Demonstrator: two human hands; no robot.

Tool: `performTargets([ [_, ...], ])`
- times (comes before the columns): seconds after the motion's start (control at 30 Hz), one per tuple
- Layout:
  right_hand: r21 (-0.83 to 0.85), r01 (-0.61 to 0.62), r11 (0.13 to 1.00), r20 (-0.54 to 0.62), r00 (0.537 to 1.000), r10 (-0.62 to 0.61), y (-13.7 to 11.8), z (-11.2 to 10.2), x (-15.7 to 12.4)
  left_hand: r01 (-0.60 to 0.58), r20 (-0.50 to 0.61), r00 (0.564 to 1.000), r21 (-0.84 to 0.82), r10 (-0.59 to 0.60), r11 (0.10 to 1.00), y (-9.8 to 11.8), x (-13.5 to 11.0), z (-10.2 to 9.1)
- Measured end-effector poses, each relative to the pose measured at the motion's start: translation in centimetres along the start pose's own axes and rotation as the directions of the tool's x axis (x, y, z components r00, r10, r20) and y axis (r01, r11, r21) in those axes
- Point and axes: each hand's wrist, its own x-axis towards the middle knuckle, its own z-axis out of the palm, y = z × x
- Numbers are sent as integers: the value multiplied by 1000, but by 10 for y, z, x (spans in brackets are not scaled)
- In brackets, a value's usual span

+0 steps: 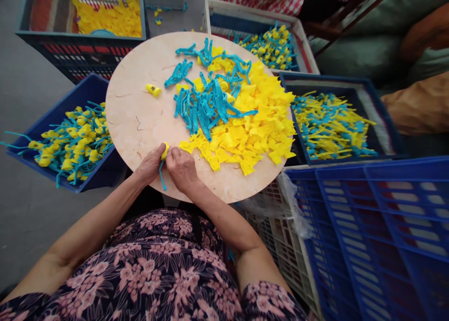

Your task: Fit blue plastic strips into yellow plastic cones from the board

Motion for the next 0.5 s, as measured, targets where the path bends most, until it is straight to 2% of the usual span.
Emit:
performTargets([
  [0.1,74,-34,997,18,999,33,1,-1,6,-33,16,999,4,32,999,1,1,-2],
  [0.2,249,-63,966,27,998,58,11,-5,7,19,27,999,-40,-18,999,5,3,-5],
  [0.33,469,-86,879,-113,981,156,19,-21,-10,114,-49,991,-186,-125,976,11,6,-8],
  [0.4,460,-78,884,-181,967,180,13,-29,-25,152,-74,982,-243,-175,958,13,5,-6],
  [0.5,341,-11,940,-171,983,74,-3,-37,-43,141,-99,979,-285,-176,948,12,1,-1],
])
